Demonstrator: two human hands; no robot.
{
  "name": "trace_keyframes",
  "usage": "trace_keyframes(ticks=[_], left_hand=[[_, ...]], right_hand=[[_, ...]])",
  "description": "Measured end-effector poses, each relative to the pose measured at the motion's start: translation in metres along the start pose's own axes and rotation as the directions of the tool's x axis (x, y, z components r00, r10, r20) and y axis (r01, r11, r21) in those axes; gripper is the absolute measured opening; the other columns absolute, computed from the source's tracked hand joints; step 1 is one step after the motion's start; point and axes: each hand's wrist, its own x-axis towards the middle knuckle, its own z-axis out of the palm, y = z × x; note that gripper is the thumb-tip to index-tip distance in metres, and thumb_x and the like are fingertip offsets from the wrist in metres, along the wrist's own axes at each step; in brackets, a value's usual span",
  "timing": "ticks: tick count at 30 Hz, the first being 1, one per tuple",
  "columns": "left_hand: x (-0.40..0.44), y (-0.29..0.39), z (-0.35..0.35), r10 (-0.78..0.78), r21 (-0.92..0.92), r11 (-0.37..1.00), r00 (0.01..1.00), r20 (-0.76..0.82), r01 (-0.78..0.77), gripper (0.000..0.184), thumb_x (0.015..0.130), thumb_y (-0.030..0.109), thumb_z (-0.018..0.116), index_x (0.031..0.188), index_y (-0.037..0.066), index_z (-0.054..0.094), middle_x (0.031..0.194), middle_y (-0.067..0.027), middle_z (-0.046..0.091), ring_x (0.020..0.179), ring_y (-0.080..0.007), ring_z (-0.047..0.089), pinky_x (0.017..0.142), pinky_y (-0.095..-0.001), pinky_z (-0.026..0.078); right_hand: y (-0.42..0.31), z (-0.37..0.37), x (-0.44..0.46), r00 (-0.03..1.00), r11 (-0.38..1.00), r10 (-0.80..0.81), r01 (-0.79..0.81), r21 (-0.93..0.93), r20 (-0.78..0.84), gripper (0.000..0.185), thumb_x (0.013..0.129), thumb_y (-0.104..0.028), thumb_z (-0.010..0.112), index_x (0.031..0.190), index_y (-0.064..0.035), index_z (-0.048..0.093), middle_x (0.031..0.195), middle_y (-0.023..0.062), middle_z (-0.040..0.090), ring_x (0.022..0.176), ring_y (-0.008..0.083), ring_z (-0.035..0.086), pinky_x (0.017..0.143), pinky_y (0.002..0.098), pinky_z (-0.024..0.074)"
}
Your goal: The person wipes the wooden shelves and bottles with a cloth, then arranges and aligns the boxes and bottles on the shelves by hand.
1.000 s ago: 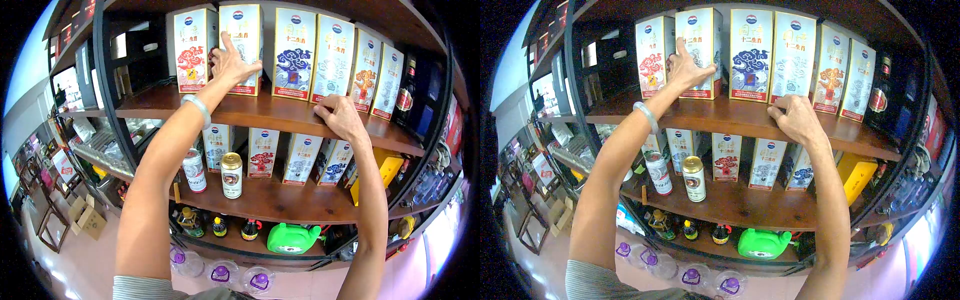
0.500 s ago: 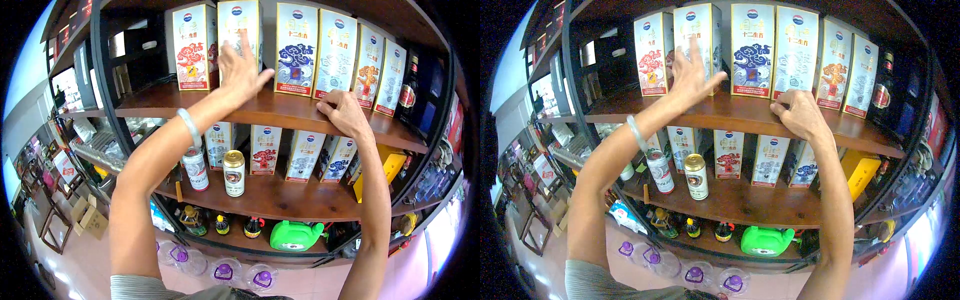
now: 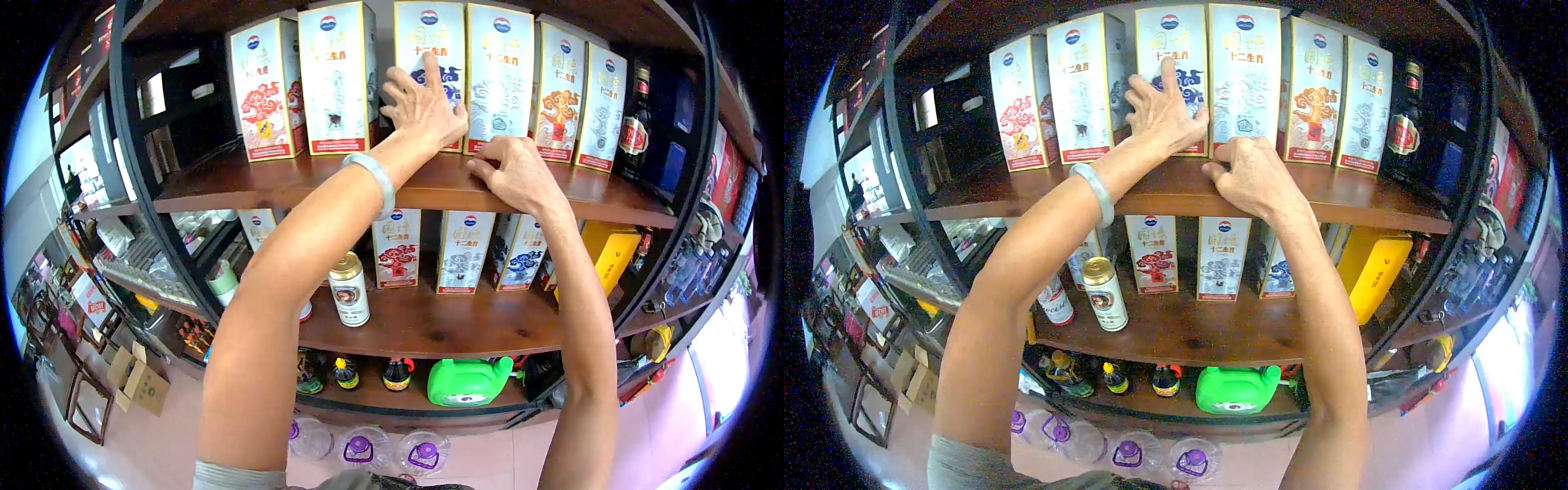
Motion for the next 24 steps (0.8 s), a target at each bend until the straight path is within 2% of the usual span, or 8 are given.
trace_keyframes(ticks=[4,7,8,10,13,16,23,24], left_hand=[[0.003,0.005,-0.004,-0.079,-0.025,0.996,0.997,0.024,0.080,0.099,0.067,0.040,0.067,0.138,0.014,0.003,0.127,-0.0459,0.005,0.113,-0.0608,0.026,0.082,-0.0656,0.035],[0.012,0.011,-0.006,-0.111,-0.085,0.989,0.991,0.076,0.117,0.103,0.062,0.040,0.069,0.138,0.015,0.004,0.128,-0.0470,0.002,0.114,-0.0627,0.024,0.084,-0.0658,0.034],[0.014,0.013,-0.006,-0.130,-0.073,0.988,0.988,0.077,0.136,0.107,0.057,0.040,0.071,0.137,0.015,0.005,0.128,-0.0452,0.007,0.115,-0.0604,0.025,0.085,-0.0639,0.035],[0.012,0.012,-0.006,-0.135,-0.089,0.986,0.989,0.055,0.139,0.108,0.056,0.041,0.072,0.137,0.015,0.006,0.127,-0.0433,0.011,0.115,-0.0591,0.026,0.086,-0.0632,0.035],[0.013,0.013,-0.006,-0.162,-0.055,0.985,0.987,0.013,0.163,0.111,0.053,0.044,0.074,0.137,0.016,0.007,0.123,-0.0373,0.020,0.114,-0.0556,0.029,0.085,-0.0616,0.035],[0.013,0.009,-0.006,-0.144,-0.063,0.987,0.989,0.025,0.145,0.109,0.054,0.045,0.073,0.136,0.016,0.008,0.118,-0.0329,0.025,0.110,-0.0529,0.032,0.082,-0.0602,0.036],[0.009,-0.005,-0.007,-0.117,-0.023,0.993,0.992,-0.038,0.116,0.105,0.056,0.041,0.069,0.137,0.015,0.009,0.118,-0.0337,0.024,0.105,-0.0526,0.033,0.083,-0.0609,0.034],[0.008,-0.005,-0.009,-0.116,-0.040,0.992,0.993,-0.014,0.116,0.105,0.057,0.040,0.068,0.138,0.015,0.008,0.120,-0.0350,0.022,0.108,-0.0543,0.031,0.084,-0.0626,0.033]], right_hand=[[-0.003,-0.001,-0.001,1.000,1.000,0.008,-0.008,0.024,-0.012,0.022,0.077,-0.016,0.061,0.075,0.0059,0.065,0.071,0.0277,0.059,0.070,0.0410,0.060,0.070,0.0447,0.0461],[-0.003,-0.002,-0.001,1.000,1.000,-0.007,0.007,0.007,-0.003,0.022,0.077,-0.016,0.061,0.075,0.0059,0.065,0.071,0.0277,0.059,0.071,0.0411,0.060,0.071,0.0448,0.0462],[-0.003,-0.002,-0.001,1.000,1.000,-0.009,0.009,0.010,-0.002,0.023,0.077,-0.016,0.061,0.075,0.0057,0.065,0.071,0.0276,0.059,0.071,0.0412,0.060,0.072,0.0447,0.0463],[-0.002,-0.002,-0.002,1.000,1.000,-0.013,0.013,0.018,-0.006,0.023,0.077,-0.017,0.061,0.075,0.0055,0.065,0.071,0.0275,0.060,0.072,0.0413,0.060,0.072,0.0446,0.0465],[0.003,0.000,-0.001,0.999,0.999,-0.045,0.045,-0.006,-0.012,0.023,0.078,-0.017,0.062,0.077,0.0058,0.062,0.070,0.0236,0.058,0.066,0.0359,0.058,0.063,0.0421,0.0433],[0.006,0.001,-0.001,0.999,0.999,-0.040,0.040,0.000,-0.005,0.023,0.078,-0.017,0.061,0.077,0.0060,0.062,0.071,0.0238,0.058,0.067,0.0361,0.058,0.064,0.0420,0.0434],[-0.001,-0.001,-0.002,1.000,1.000,0.007,-0.007,0.014,0.005,0.023,0.078,-0.017,0.061,0.078,0.0053,0.063,0.072,0.0232,0.060,0.068,0.0350,0.059,0.065,0.0413,0.0440],[-0.004,-0.004,-0.001,0.999,1.000,0.015,-0.015,0.018,0.034,0.022,0.078,-0.017,0.059,0.076,0.0043,0.066,0.074,0.0271,0.061,0.075,0.0405,0.060,0.074,0.0444,0.0467]])
